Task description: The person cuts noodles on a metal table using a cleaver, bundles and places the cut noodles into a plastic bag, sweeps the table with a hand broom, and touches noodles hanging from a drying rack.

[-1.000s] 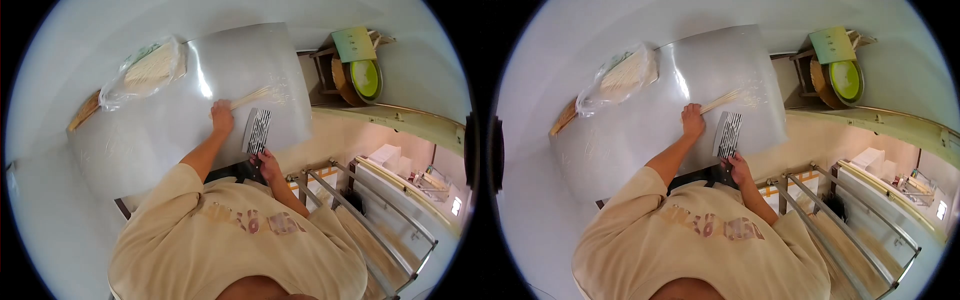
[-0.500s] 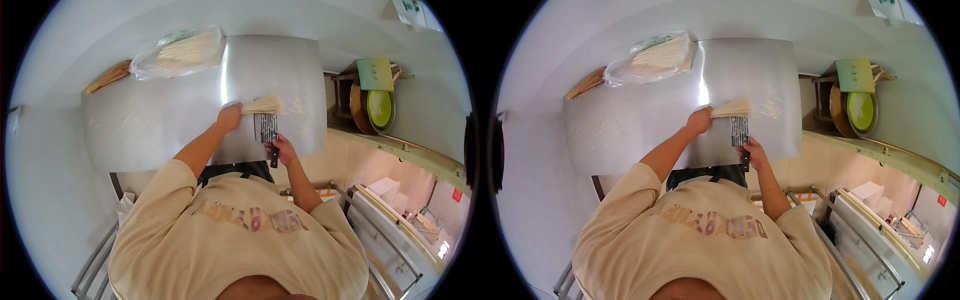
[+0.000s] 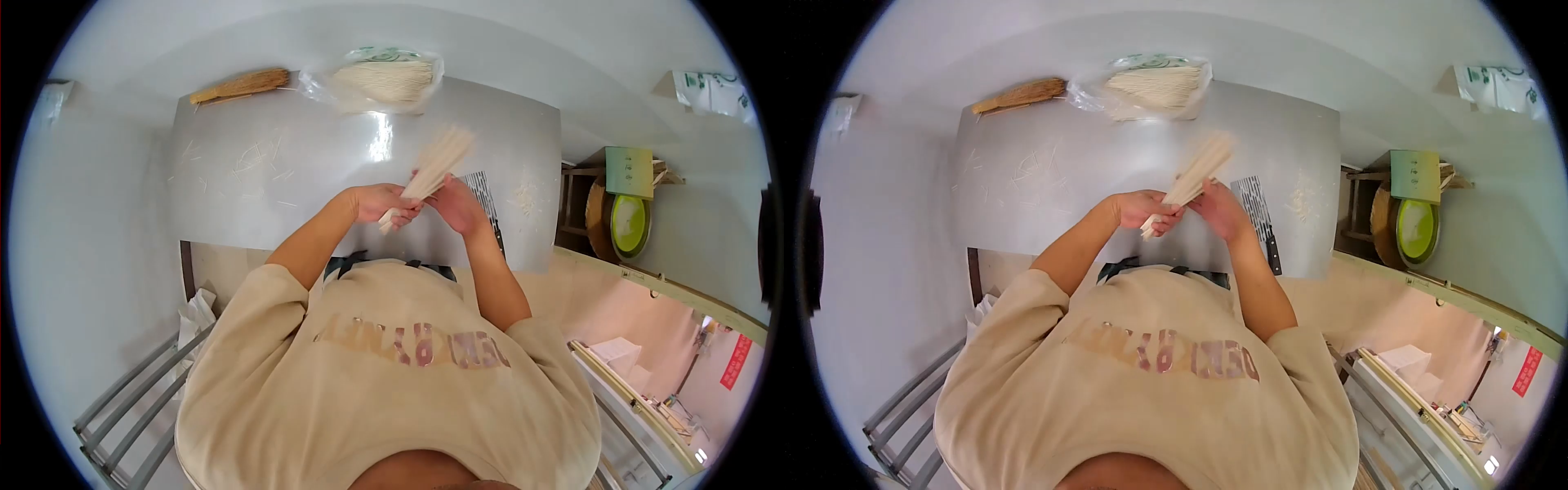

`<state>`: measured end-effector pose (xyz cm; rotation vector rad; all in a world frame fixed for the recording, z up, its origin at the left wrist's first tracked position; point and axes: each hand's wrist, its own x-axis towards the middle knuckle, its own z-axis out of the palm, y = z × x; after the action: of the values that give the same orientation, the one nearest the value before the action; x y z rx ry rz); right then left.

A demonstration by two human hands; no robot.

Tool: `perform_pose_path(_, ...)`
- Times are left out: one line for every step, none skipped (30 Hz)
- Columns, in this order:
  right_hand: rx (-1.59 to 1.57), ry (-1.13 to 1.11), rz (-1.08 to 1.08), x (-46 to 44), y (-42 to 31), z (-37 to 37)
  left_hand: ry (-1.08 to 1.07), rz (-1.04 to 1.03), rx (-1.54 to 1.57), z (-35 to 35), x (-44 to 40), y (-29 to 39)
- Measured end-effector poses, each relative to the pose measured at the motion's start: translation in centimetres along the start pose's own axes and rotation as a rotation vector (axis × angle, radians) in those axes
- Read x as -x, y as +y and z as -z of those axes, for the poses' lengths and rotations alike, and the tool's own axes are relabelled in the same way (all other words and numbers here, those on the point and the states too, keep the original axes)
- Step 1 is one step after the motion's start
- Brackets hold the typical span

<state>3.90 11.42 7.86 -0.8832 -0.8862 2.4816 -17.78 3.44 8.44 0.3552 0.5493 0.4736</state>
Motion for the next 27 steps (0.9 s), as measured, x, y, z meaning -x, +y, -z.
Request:
perform_pose_path(-0.179, -0.014, 0.031, -0.5, -1.1, -3.0, -0.005, -0.008, 0.006, 0.6, 0.3, -0.1)
perform_pose_path(-0.358, -0.026, 0.059, -0.9, -1.6, -4.8, -0.071, 0.043, -0.087, 1.7, 0.5, -0.2)
perform_pose_path(-0.348, -0.026, 0.051, -1.9, -1.1, -4.3, -0.134, 0.093, -0.183, 2.6, 0.8, 0.0)
perform_pose_path(-0.42, -0.104, 0.146, -2.8, -0.4, -3.5, -0.136, 0.083, -0.177, 2.7, 1.5, 0.1)
perform_pose_path(-0.493, -0.178, 0.236, -3.4, 0.6, -2.7, -0.01, -0.014, -0.453, 2.9, 2.1, 0.0)
perform_pose_path(-0.242, 0.276, 0.354, -2.2, -0.5, -7.0, 0.125, -0.114, -0.728, 3.1, 2.7, 0.0)
perform_pose_path(-0.232, 0.276, 0.346, -2.1, 0.3, -7.3, 0.126, -0.123, -0.719, 4.3, 3.2, -0.8)
perform_pose_path(-0.055, 0.401, 0.488, -2.2, 1.5, -7.1, 0.397, -0.2, -0.97, 6.1, 3.8, -2.2)
perform_pose_path(0.126, 0.52, 0.632, -2.7, 2.7, -6.8, 0.679, -0.273, -1.215, 8.1, 4.2, -3.7)
perform_pose_path(0.269, 0.578, 0.681, -3.7, 4.6, -6.0, 0.785, -0.295, -1.162, 10.3, 4.3, -5.0)
perform_pose_path(0.275, 0.581, 0.675, -4.5, 6.2, -4.9, 0.782, -0.296, -1.153, 11.2, 4.6, -6.2)
perform_pose_path(0.364, 0.695, 0.594, -5.3, 7.4, -3.5, 0.906, -0.28, -1.117, 12.0, 4.8, -6.9)
perform_pose_path(0.452, 0.81, 0.512, -5.6, 7.5, -3.3, 1.027, -0.266, -1.078, 11.9, 5.1, -7.0)
perform_pose_path(0.459, 0.813, 0.514, -5.8, 7.0, -2.9, 1.022, -0.272, -1.075, 11.7, 5.2, -7.0)
perform_pose_path(0.378, 0.793, 0.52, -5.7, 5.9, -3.1, 1.036, -0.349, -1.094, 10.0, 5.6, -6.5)
perform_pose_path(0.296, 0.78, 0.522, -5.2, 5.2, -3.9, 1.041, -0.421, -1.111, 8.2, 5.9, -6.5)
perform_pose_path(0.3, 0.788, 0.529, -4.8, 4.4, -5.0, 1.031, -0.427, -1.112, 6.8, 5.7, -6.3)
perform_pose_path(0.122, 0.635, 0.504, -4.7, 3.6, -6.0, 1.039, -0.625, -1.28, 5.5, 5.3, -5.9)
perform_pose_path(-0.052, 0.479, 0.475, -4.6, 3.1, -6.5, 1.037, -0.827, -1.442, 4.2, 5.3, -5.3)
perform_pose_path(-0.051, 0.484, 0.482, -4.7, 3.0, -6.7, 1.028, -0.833, -1.444, 3.1, 5.5, -4.5)
perform_pose_path(-0.218, 0.372, 0.391, -5.1, 2.9, -6.7, 0.903, -0.613, -1.348, 1.8, 6.0, -3.3)
perform_pose_path(-0.385, 0.256, 0.298, -5.3, 2.8, -7.0, 0.776, -0.397, -1.246, 1.1, 6.6, -2.5)
perform_pose_path(-0.39, 0.259, 0.309, -5.4, 2.7, -7.3, 0.767, -0.396, -1.257, 0.9, 7.1, -2.1)
perform_pose_path(-0.491, 0.234, 0.293, -5.4, 2.4, -8.1, 0.634, -0.285, -0.987, 0.9, 7.5, -1.5)
perform_pose_path(-0.593, 0.209, 0.278, -5.4, 2.0, -9.1, 0.5, -0.17, -0.72, 0.9, 7.9, -1.1)
perform_pose_path(-0.606, 0.212, 0.295, -5.2, 1.8, -10.0, 0.491, -0.159, -0.737, 1.1, 8.5, -1.3)
perform_pose_path(-0.677, 0.068, 0.313, -5.1, 1.5, -11.2, 0.385, -0.16, -0.467, 1.1, 9.3, -1.4)
